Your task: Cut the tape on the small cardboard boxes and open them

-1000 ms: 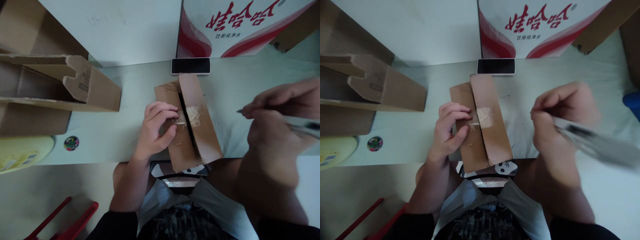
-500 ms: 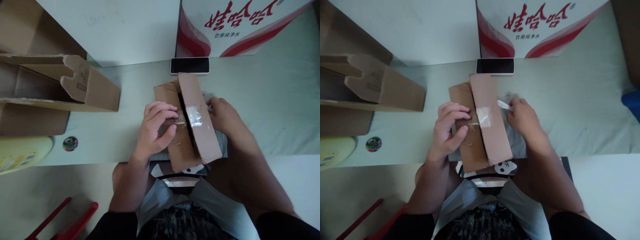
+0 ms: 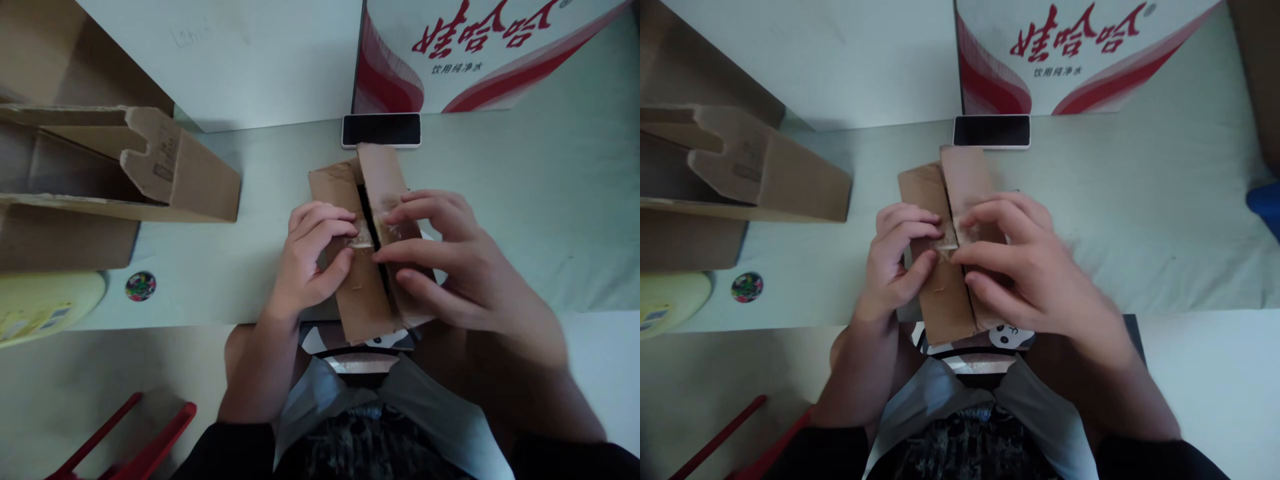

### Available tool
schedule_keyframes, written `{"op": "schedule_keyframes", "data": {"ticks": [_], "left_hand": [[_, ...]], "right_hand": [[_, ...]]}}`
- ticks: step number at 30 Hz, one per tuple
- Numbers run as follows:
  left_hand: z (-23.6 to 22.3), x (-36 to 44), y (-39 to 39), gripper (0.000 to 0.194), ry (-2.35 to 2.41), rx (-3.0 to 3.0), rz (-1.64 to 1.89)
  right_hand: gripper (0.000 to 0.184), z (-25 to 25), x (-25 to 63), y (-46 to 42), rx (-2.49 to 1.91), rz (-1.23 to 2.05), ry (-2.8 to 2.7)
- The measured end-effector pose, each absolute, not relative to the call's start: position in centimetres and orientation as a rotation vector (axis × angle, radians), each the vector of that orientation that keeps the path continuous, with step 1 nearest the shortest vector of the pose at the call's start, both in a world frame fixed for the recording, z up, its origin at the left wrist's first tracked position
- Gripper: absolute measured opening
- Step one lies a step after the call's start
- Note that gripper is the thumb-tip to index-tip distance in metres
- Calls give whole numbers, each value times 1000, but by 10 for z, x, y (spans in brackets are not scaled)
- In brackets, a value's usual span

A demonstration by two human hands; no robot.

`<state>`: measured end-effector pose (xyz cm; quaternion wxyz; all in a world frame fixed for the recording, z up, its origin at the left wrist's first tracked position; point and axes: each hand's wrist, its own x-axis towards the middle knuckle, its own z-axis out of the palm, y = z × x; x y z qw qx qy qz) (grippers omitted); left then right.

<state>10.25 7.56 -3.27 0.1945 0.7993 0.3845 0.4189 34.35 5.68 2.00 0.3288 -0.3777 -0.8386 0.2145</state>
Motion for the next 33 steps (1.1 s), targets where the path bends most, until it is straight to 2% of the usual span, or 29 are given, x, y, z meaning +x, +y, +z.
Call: {"op": "schedule_keyframes", "data": {"ticks": [8, 12, 17, 24, 28, 33], "left_hand": [[-32, 104, 74, 8, 1025, 2206, 1207], [-29, 103, 72, 11, 1050, 2218, 1159], [-25, 106, 65, 30, 1131, 2283, 1020], [-25, 104, 63, 39, 1103, 2363, 909], [-27, 103, 63, 39, 1128, 2354, 866], [-31, 106, 64, 34, 1098, 2333, 978]], "right_hand": [[5, 9, 341, 60, -977, 640, -2124], [8, 11, 342, 57, -998, 697, -2057], [12, 8, 340, 58, -988, 672, -2052], [15, 8, 339, 58, -1000, 680, -2050], [16, 9, 338, 58, -996, 677, -2061], [17, 11, 337, 57, -1019, 691, -2038]]}}
